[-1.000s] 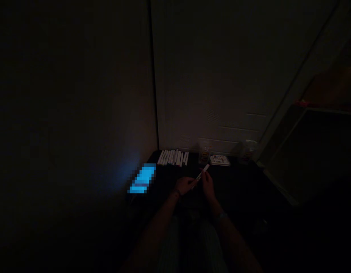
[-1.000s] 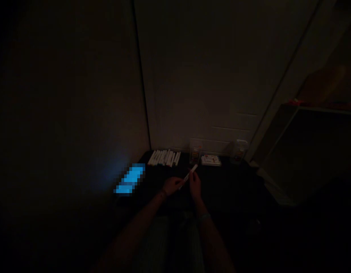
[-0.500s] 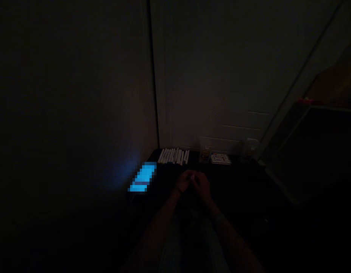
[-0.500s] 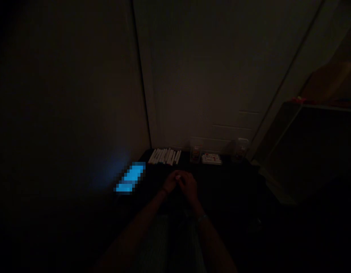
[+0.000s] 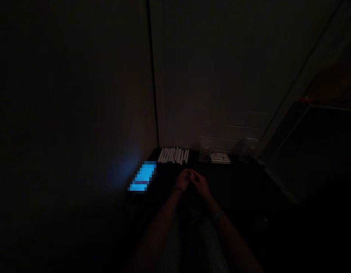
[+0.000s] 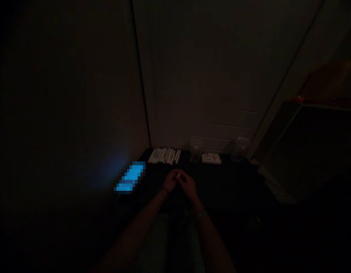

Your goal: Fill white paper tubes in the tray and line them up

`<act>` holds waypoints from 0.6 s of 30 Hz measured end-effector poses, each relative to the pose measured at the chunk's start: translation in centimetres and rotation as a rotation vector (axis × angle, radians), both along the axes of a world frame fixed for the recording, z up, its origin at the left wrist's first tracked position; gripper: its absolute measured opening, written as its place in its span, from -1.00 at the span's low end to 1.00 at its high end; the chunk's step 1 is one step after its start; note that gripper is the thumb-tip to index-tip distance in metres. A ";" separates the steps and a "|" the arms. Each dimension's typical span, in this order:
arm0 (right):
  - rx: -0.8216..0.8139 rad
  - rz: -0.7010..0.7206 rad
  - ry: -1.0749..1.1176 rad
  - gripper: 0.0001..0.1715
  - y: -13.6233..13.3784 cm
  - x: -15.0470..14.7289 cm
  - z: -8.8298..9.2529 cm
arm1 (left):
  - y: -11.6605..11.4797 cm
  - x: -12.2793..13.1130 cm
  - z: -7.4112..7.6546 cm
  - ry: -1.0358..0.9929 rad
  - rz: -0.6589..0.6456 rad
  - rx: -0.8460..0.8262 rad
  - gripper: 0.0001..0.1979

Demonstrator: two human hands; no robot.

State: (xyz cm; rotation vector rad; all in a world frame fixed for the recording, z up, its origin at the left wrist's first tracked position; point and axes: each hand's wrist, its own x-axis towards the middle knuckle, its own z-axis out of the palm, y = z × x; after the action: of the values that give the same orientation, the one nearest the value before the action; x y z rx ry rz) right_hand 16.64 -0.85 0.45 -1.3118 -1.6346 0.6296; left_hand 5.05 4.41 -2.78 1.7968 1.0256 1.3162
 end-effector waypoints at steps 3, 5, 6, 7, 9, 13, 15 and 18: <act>0.000 0.003 0.035 -0.57 -0.1 0.0 0.2 | -0.3 0.0 0.5 0.027 0.015 0.016 -0.79; -0.001 -0.005 0.051 -0.55 -0.1 0.0 0.2 | -0.4 0.0 0.8 0.042 0.010 0.035 -0.79; -0.001 -0.013 0.056 -0.55 -0.1 -0.1 0.2 | -0.5 -0.1 0.9 0.045 0.012 0.038 -0.79; -0.003 -0.019 0.060 -0.55 -0.1 -0.1 0.2 | -0.5 -0.1 0.9 0.047 0.015 0.035 -0.79; -0.008 -0.023 0.065 -0.56 -0.1 -0.1 0.3 | -0.5 -0.1 0.9 0.044 0.024 0.013 -0.80; 0.001 0.001 0.058 -0.58 -0.1 0.0 0.2 | -0.3 0.0 0.5 0.035 0.023 0.004 -0.79; -0.006 -0.010 0.047 -0.58 0.1 0.0 0.0 | -0.2 0.0 0.4 0.036 0.018 0.021 -0.77; -0.021 -0.032 0.036 -0.57 0.3 0.1 -0.5 | -0.3 -0.1 0.5 0.049 0.027 0.025 -0.75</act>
State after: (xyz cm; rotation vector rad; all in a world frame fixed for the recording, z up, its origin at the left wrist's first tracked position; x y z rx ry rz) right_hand 16.74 -0.58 -0.01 -1.3322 -1.5789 0.6483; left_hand 4.95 4.10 -2.29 1.8478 1.0673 1.3127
